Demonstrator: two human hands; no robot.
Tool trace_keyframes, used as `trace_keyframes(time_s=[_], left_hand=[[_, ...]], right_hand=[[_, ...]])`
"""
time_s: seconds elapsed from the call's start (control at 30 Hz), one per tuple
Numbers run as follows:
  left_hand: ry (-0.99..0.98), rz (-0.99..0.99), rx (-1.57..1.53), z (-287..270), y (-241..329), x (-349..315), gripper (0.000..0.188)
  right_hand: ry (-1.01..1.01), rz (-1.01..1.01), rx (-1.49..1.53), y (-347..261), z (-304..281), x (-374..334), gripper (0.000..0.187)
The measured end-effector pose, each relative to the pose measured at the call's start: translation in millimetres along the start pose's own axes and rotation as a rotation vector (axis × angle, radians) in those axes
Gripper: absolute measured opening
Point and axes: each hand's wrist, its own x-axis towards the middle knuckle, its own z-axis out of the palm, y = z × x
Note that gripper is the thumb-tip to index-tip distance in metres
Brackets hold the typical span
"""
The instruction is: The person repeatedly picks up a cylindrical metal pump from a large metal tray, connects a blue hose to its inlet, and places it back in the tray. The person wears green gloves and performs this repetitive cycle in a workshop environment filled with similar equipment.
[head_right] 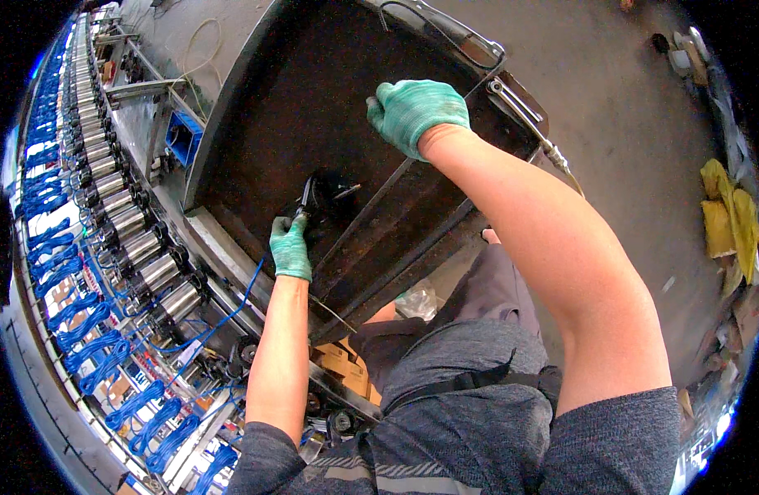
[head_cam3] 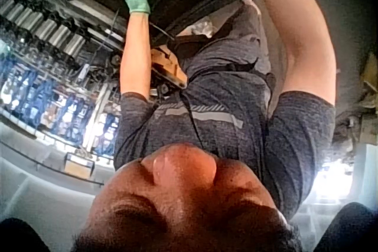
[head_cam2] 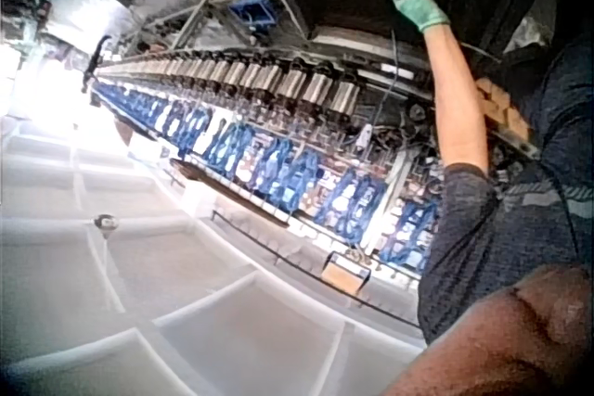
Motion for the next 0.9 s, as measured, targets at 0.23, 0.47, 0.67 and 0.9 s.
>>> trace_keyframes(time_s=[0.23, 0.47, 0.67, 0.9], left_hand=[[0.028, -0.094, -0.108, 10, 32, -15, 0.027], [0.047, -0.077, -0.061, 3, 8, -4, 0.027], [0.078, -0.102, -0.098, 4, 5, 1, 0.028], [0.094, -0.004, -0.023, -4, 7, -2, 0.031]], right_hand=[[0.032, -0.046, 0.051, 7, 3, -1, 0.038], [0.166, -0.109, 0.079, 14, 16, 0, 0.034], [0.178, -0.114, 0.103, 15, 19, 1, 0.033], [0.159, -0.113, 0.096, 15, 16, 0, 0.034]])
